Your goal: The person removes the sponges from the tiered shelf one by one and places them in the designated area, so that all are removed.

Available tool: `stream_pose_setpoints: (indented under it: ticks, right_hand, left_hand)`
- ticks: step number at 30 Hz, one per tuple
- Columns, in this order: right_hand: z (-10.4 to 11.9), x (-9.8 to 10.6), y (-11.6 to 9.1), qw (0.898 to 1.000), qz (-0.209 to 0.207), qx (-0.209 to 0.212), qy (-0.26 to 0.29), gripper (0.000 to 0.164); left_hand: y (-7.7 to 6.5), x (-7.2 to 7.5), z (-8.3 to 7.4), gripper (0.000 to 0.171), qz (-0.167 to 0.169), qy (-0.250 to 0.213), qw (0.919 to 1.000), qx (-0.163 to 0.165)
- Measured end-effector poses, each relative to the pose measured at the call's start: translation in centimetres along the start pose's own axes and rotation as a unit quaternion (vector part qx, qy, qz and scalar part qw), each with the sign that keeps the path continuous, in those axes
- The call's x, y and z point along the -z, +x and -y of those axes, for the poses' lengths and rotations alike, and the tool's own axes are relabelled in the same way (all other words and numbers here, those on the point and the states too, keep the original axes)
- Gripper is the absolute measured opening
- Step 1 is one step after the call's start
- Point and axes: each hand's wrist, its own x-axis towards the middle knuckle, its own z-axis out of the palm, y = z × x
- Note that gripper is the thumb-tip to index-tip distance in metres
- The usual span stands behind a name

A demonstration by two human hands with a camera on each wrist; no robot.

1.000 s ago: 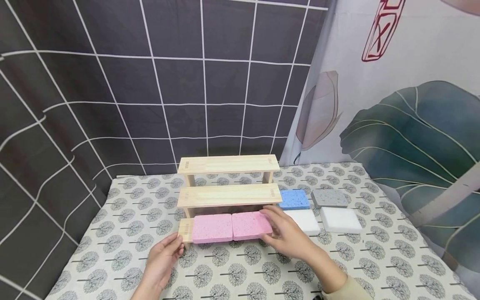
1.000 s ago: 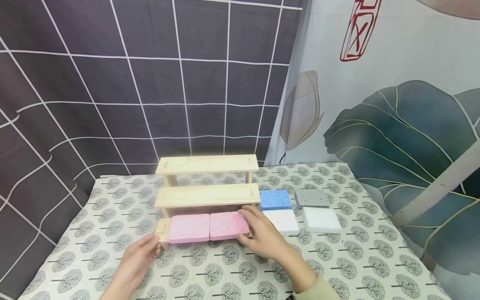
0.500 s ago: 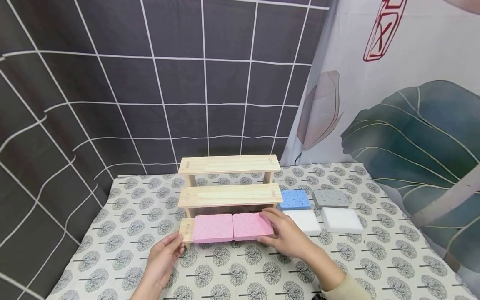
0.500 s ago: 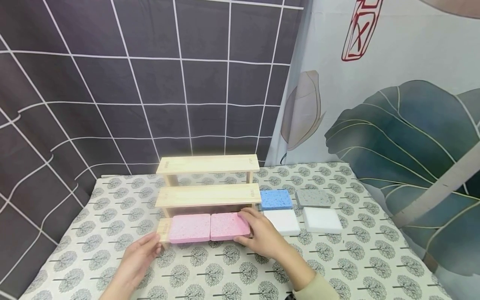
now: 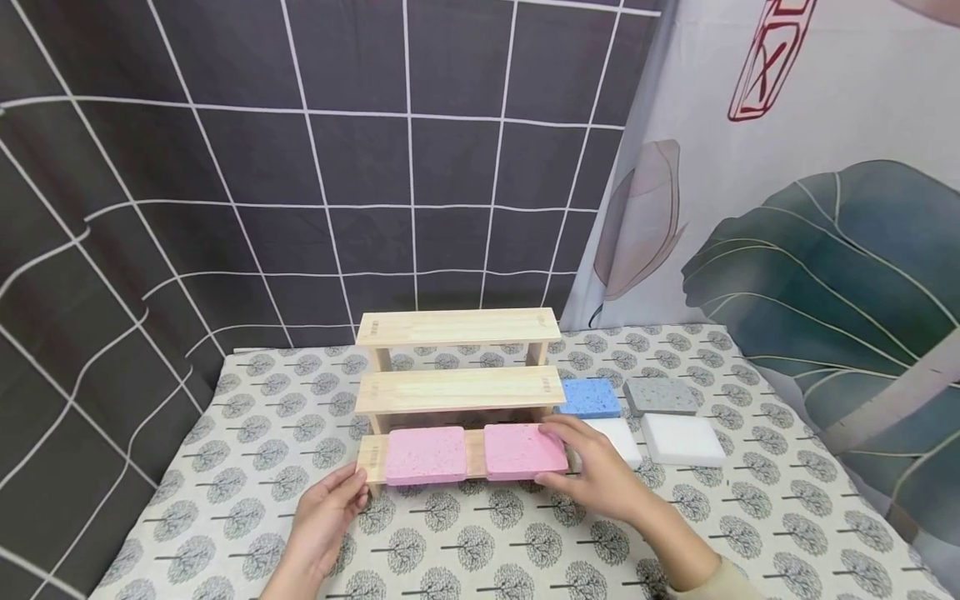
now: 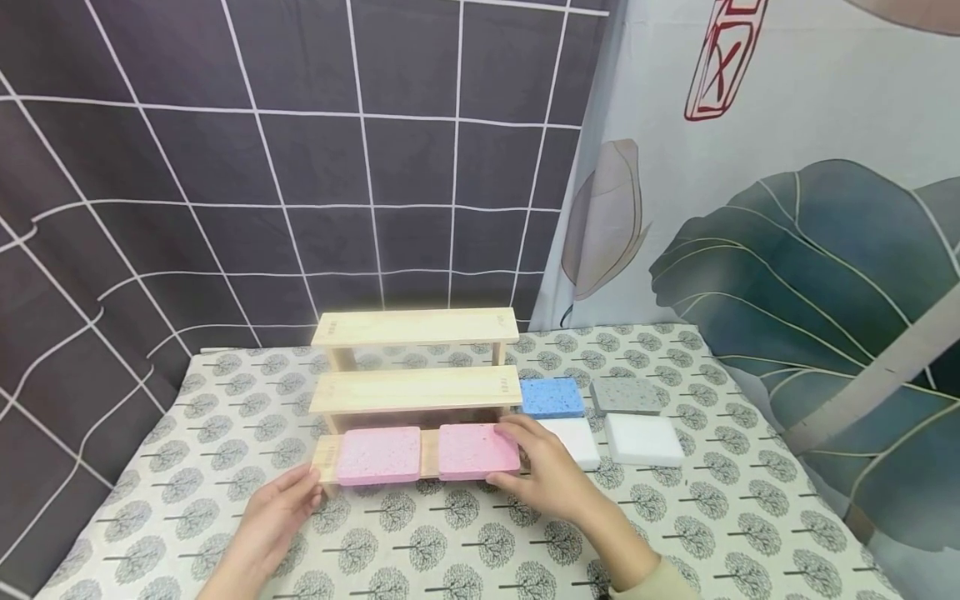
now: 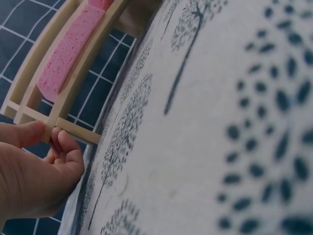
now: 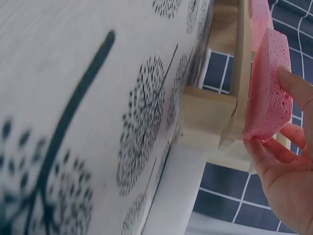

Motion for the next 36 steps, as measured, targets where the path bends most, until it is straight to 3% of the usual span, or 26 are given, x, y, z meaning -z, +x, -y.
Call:
stream_pose_setpoints:
  ticks: [14, 23, 29, 36]
  right_hand:
    - [-1.1, 1.6, -1.3, 0.999, -0.027, 0.011, -0.017, 0.064]
    - [-1.9, 2.5, -2.6, 0.999, -0.039, -0.011, -0.023, 0.061]
    - [-2.4, 3.2, -3.5, 0.998, -0.056, 0.003, -0.029, 0.054]
    - [-3.0, 4.3, -4.5, 0.996, -0.073, 0.017, -0.041, 0.059]
  left_hand:
    - [0.0, 0.0, 0.1, 0.053, 0.002, -0.008, 1.0000, -0.004]
    - [0.0, 0.0, 0.1, 0.053, 0.001, -0.005, 1.0000, 0.000]
    - [0.0, 0.0, 0.1, 0.053, 0.001, -0.009, 1.0000, 0.000]
    - [-0.2, 0.0, 0.0, 0.055, 0.002, -0.003, 1.0000, -0.004]
